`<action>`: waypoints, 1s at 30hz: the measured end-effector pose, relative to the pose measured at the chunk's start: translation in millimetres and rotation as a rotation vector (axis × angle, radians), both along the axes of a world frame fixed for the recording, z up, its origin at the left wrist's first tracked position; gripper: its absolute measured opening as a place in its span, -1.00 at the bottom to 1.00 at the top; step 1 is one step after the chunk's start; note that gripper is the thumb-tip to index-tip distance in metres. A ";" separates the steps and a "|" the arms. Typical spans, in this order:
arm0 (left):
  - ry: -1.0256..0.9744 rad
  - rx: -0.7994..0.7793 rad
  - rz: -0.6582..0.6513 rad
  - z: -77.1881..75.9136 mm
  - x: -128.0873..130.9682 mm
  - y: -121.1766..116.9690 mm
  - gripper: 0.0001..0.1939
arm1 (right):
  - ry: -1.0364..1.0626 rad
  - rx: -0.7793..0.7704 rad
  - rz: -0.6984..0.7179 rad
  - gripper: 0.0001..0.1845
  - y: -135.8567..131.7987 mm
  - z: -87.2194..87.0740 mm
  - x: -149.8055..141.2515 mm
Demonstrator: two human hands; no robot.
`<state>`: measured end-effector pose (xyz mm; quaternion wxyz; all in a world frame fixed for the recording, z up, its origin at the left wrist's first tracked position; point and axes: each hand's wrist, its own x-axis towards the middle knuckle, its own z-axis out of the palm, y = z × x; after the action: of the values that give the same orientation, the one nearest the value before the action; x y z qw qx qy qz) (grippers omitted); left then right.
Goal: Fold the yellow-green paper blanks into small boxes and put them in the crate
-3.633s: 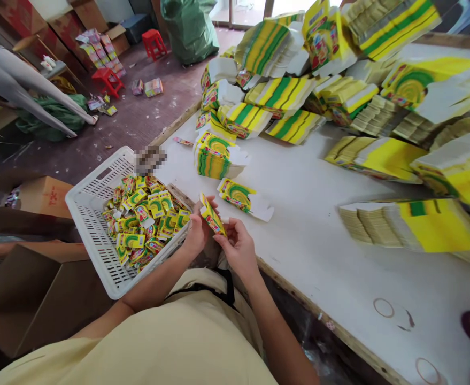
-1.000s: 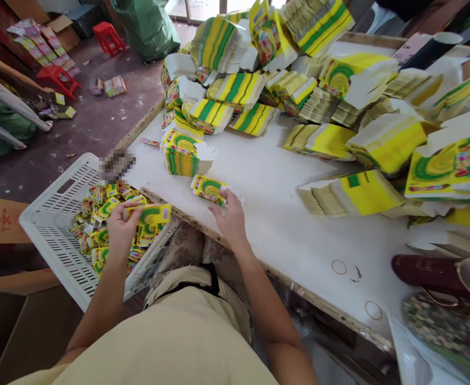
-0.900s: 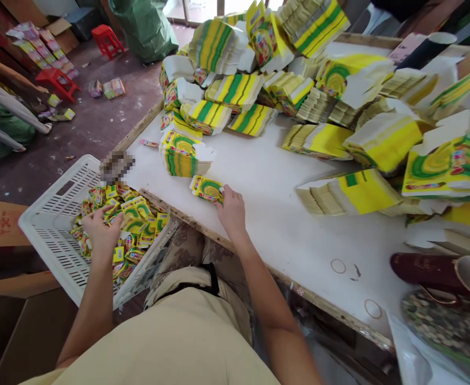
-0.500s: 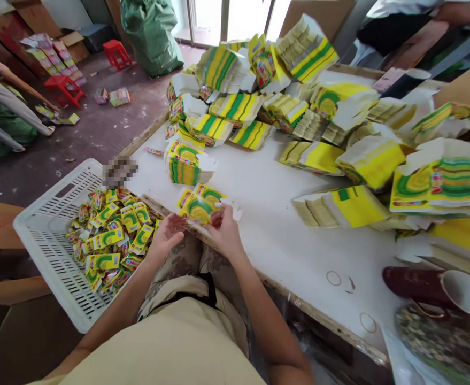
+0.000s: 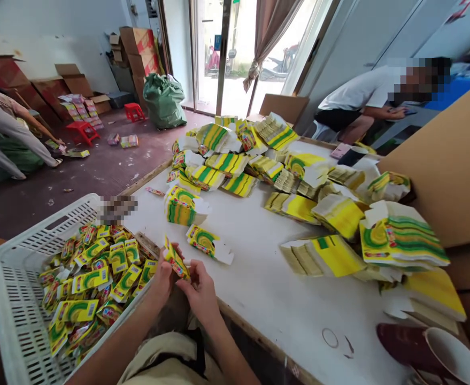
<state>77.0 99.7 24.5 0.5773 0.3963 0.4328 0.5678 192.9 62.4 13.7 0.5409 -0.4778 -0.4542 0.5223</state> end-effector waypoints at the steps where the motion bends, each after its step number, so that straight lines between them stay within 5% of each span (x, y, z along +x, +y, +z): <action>1: 0.002 0.010 -0.016 -2.5 -1.6 -1.4 -0.48 | 0.033 -0.017 -0.014 -0.63 3.1 -2.5 4.3; 6: 0.065 -0.072 0.002 -9.3 -8.5 0.5 -0.60 | 0.060 -0.056 -0.030 -0.64 10.3 -7.7 21.7; 9: 0.135 -0.050 -0.137 -3.4 -23.1 6.6 -0.51 | -0.144 0.106 -0.127 -0.70 10.0 -4.7 33.4; 12: 0.212 0.112 -0.267 15.6 -44.5 11.8 -0.21 | -0.527 0.374 -0.263 -0.83 6.5 0.6 46.6; 16: 0.633 0.200 -0.515 42.3 -56.3 7.9 0.10 | -0.921 0.689 -0.256 -0.80 -3.6 5.0 50.5; 19: 0.979 0.106 -0.729 46.8 -46.1 -1.2 0.02 | -0.906 0.765 -0.201 -0.84 -10.1 0.9 45.9; 21: 1.073 0.065 -0.705 42.1 -37.4 -6.8 -0.11 | -0.737 0.647 -0.259 -0.68 -11.5 -6.6 43.3; 24: 1.082 0.095 -0.657 30.4 -28.2 -14.4 -0.12 | -0.262 0.219 -0.290 -0.25 -11.8 -21.5 38.5; 27: 1.048 0.171 -0.738 19.6 -23.5 -20.8 -0.17 | 0.215 -0.254 -0.015 -0.28 -15.1 -32.8 31.4; 30: 1.018 0.243 -0.791 13.1 -21.1 -23.7 -0.22 | 0.433 -0.416 0.178 -0.38 -18.2 -36.0 28.3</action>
<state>55.9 76.0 37.6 0.4167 0.8073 0.4061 0.0988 221.2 44.2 -22.3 0.4678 -0.4143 -0.2520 0.7389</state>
